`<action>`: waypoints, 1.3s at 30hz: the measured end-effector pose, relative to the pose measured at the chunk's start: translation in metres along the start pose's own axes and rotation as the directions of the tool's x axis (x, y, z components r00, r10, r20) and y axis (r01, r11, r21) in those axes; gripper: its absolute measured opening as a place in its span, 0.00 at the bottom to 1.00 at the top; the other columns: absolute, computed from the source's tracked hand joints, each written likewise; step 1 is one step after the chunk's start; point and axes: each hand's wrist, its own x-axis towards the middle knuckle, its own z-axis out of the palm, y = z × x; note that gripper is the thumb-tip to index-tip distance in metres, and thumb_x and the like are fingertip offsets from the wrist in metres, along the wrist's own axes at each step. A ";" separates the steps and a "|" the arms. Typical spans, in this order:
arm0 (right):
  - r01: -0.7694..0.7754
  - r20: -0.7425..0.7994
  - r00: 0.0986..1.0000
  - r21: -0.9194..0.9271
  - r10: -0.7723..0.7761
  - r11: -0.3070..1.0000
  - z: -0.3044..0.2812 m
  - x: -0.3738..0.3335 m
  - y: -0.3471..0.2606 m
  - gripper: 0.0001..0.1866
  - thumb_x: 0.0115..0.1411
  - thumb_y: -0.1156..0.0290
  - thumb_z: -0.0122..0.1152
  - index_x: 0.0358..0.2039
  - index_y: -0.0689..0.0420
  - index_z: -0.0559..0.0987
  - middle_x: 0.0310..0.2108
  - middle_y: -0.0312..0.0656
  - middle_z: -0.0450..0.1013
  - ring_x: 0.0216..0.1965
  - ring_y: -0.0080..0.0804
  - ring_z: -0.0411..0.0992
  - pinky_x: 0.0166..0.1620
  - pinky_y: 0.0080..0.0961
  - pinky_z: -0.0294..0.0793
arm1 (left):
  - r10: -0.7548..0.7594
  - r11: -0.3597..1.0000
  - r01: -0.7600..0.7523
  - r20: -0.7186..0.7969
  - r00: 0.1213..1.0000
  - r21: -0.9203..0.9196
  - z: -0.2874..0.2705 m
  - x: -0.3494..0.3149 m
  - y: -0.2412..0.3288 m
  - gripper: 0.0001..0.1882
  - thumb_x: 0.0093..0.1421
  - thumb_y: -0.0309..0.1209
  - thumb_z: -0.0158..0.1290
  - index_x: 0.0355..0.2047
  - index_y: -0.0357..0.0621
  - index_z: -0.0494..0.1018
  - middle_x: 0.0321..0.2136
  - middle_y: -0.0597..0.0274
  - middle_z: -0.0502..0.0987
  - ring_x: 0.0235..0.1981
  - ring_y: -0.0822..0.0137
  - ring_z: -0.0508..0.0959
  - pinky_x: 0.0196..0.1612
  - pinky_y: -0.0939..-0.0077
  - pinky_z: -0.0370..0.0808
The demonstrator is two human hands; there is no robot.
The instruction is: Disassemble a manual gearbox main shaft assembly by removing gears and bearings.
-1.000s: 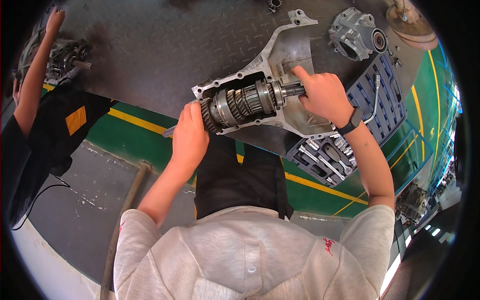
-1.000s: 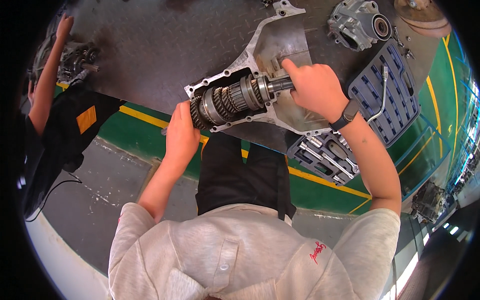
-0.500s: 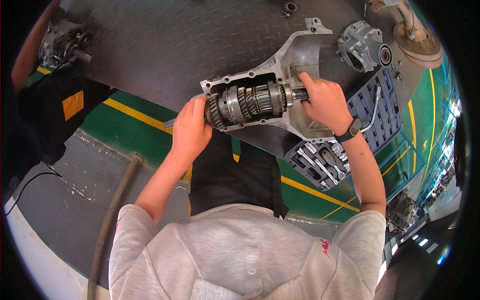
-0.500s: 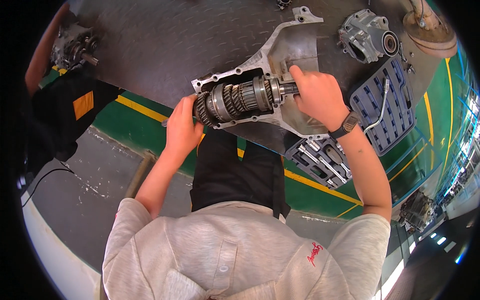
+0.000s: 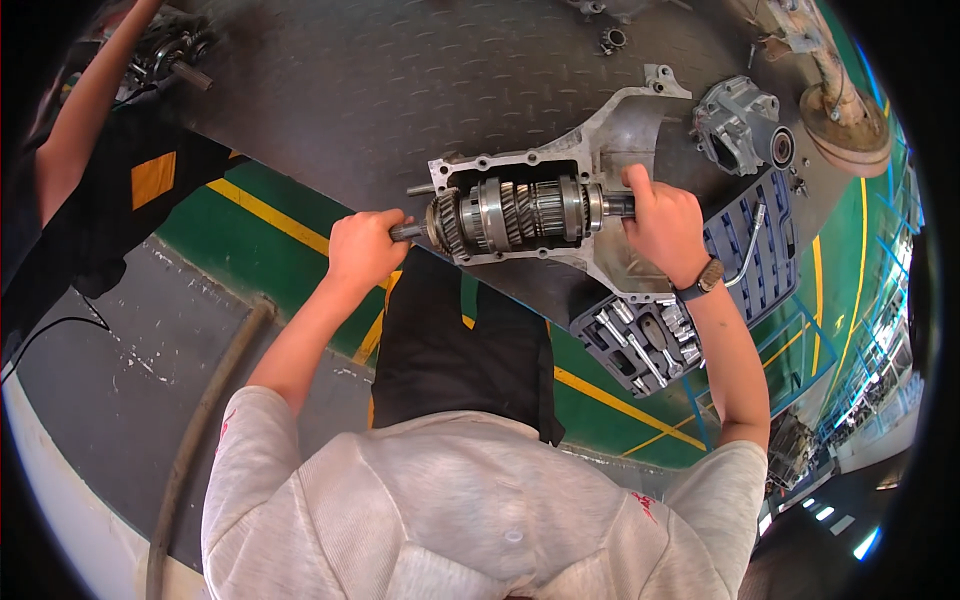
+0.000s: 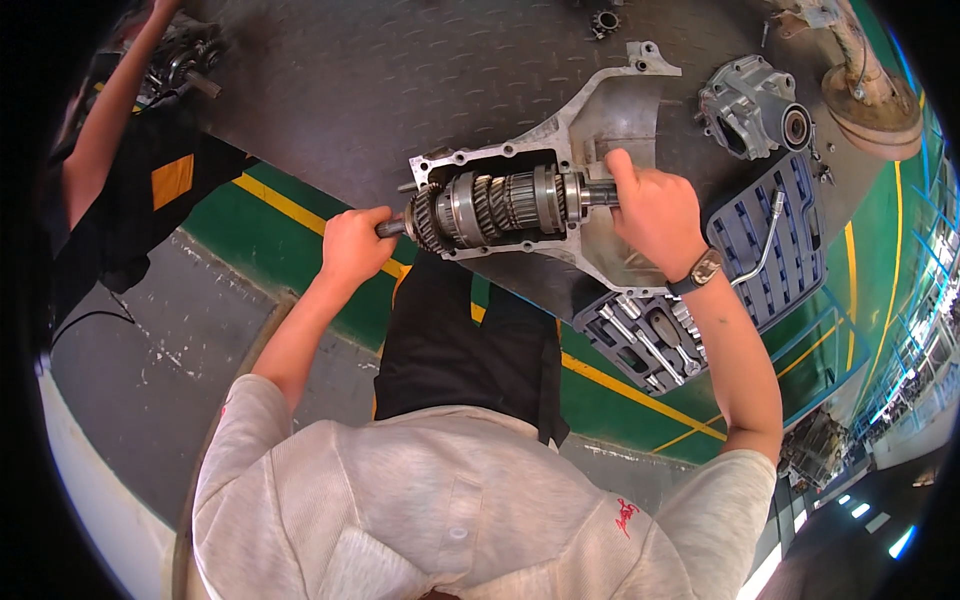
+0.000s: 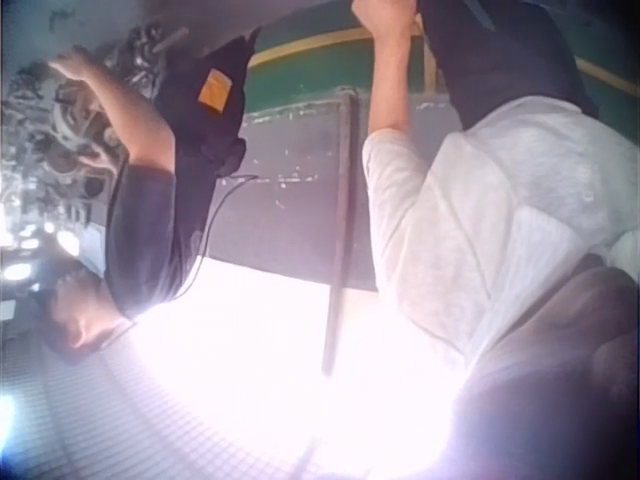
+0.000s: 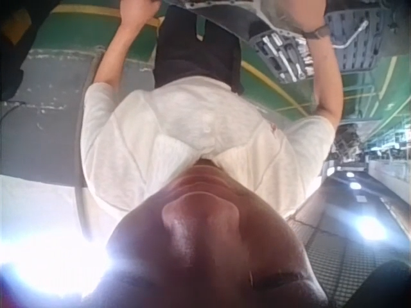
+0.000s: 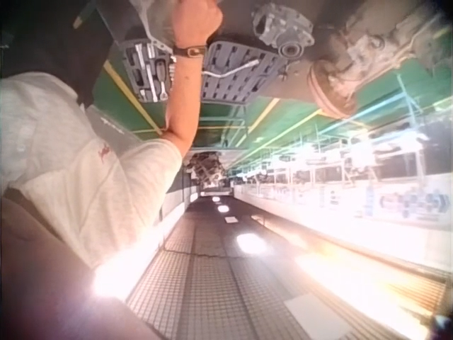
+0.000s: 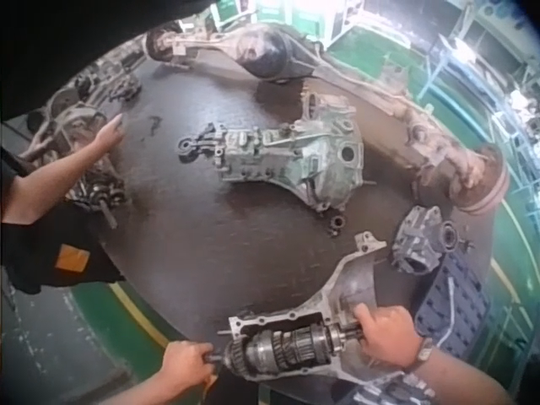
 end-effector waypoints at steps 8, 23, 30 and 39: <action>0.013 0.068 0.998 0.034 -0.015 0.999 -0.024 0.009 -0.012 0.23 0.43 0.68 0.67 0.40 0.54 0.68 0.21 0.44 0.72 0.24 0.46 0.74 0.28 0.38 0.72 | 0.028 0.999 -0.027 0.006 1.000 -0.036 0.001 0.003 0.020 0.07 0.50 0.33 0.57 0.28 0.45 0.80 0.25 0.49 0.79 0.29 0.46 0.80 0.36 0.56 0.77; 0.021 0.117 0.993 -0.026 -0.018 0.999 -0.065 0.009 -0.046 0.12 0.43 0.65 0.67 0.22 0.55 0.73 0.17 0.41 0.70 0.22 0.42 0.72 0.25 0.38 0.69 | 0.115 0.958 -0.167 -0.219 0.969 -0.235 0.006 0.000 0.027 0.09 0.44 0.33 0.60 0.19 0.40 0.75 0.20 0.45 0.76 0.27 0.43 0.77 0.29 0.54 0.73; 0.067 -0.013 0.997 -0.290 -0.074 0.955 -0.173 0.009 -0.121 0.13 0.40 0.66 0.68 0.21 0.53 0.71 0.18 0.38 0.66 0.23 0.38 0.71 0.26 0.34 0.69 | 0.194 0.836 -0.441 -0.576 0.794 -0.326 -0.021 -0.019 0.032 0.08 0.39 0.28 0.60 0.16 0.42 0.70 0.16 0.54 0.73 0.21 0.48 0.76 0.25 0.60 0.72; 0.025 -0.150 0.953 -0.826 -0.262 0.563 -0.389 -0.045 -0.299 0.15 0.34 0.69 0.67 0.20 0.51 0.68 0.20 0.34 0.61 0.23 0.30 0.66 0.26 0.28 0.65 | 0.067 0.489 -0.787 -0.883 0.465 -0.377 -0.135 -0.078 0.113 0.10 0.40 0.23 0.62 0.26 0.38 0.77 0.23 0.49 0.78 0.26 0.46 0.78 0.31 0.63 0.76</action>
